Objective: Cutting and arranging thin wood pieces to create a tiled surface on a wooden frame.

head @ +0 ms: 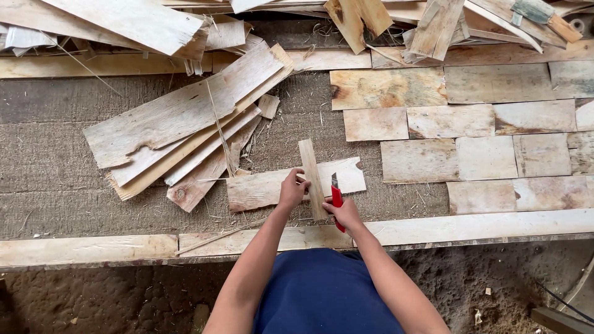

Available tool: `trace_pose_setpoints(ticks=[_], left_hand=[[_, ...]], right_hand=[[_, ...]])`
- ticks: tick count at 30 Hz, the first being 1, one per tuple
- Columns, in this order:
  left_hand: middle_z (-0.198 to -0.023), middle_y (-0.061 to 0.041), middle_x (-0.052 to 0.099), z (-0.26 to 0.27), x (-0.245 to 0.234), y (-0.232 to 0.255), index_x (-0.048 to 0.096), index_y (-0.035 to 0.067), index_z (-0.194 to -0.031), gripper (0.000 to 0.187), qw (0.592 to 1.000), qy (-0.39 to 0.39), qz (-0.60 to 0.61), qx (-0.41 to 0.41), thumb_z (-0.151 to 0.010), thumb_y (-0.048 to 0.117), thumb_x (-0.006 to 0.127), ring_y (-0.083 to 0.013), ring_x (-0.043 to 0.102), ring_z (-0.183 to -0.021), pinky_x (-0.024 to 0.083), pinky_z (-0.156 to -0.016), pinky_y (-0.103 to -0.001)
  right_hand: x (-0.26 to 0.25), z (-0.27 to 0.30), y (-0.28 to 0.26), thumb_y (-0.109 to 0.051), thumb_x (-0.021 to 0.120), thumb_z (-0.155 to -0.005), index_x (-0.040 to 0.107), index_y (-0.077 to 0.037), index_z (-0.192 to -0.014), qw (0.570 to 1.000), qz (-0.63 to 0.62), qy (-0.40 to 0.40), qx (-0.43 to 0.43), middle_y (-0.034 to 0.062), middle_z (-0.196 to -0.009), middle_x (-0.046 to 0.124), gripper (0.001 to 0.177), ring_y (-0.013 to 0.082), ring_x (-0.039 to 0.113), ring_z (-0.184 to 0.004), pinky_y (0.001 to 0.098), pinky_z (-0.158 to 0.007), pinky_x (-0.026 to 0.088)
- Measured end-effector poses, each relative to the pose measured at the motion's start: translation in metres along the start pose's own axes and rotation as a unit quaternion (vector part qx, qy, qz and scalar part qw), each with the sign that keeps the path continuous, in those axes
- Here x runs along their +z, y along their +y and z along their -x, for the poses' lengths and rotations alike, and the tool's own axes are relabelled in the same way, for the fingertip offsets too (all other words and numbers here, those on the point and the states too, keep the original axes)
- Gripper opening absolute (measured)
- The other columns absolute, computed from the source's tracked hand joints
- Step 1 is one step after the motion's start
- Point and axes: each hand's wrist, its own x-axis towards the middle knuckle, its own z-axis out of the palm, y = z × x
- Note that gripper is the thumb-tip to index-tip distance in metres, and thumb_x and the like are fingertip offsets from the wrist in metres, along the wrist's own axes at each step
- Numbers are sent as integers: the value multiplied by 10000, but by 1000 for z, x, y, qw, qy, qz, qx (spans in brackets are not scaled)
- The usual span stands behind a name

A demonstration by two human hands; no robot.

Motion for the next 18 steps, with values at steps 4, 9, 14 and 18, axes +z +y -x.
trace_pose_setpoints(ticks=[4, 9, 14, 18], left_hand=[[-866, -150, 741, -3, -4, 1, 605, 57, -1218, 353, 1000, -3, -4, -3, -897, 30, 749, -239, 756, -686, 636, -642, -303], [-847, -92, 754, -6, -2, -5, 634, 121, -1204, 322, 997, -8, -68, -21, -906, 64, 743, -170, 743, -617, 612, -575, -251], [-905, -126, 735, -24, 4, -31, 640, 62, -1170, 320, 991, 4, -133, 8, -884, 106, 777, -239, 753, -704, 650, -581, -330], [-1215, -164, 527, 11, -2, 12, 555, 81, -1300, 515, 949, 26, -292, 120, -861, 176, 806, -491, 698, -957, 630, -844, -580]], right_hand=[[1, 3, -4, -108, 818, -858, 728, 13, -1152, 1000, -21, -17, 9, 171, -824, 735, 330, 181, 674, -507, 239, -421, 483], [6, 19, -15, -63, 806, -865, 720, 49, -1172, 999, 1, -46, 1, 188, -976, 731, 339, 216, 718, -804, 236, -546, 593], [3, 10, -10, -51, 813, -855, 730, 39, -1143, 999, 10, -34, 8, 172, -934, 763, 313, 197, 725, -742, 226, -530, 580], [0, -6, 6, -58, 817, -857, 752, 27, -1111, 1000, 17, -22, 8, 170, -897, 775, 275, 207, 751, -730, 245, -528, 592]])
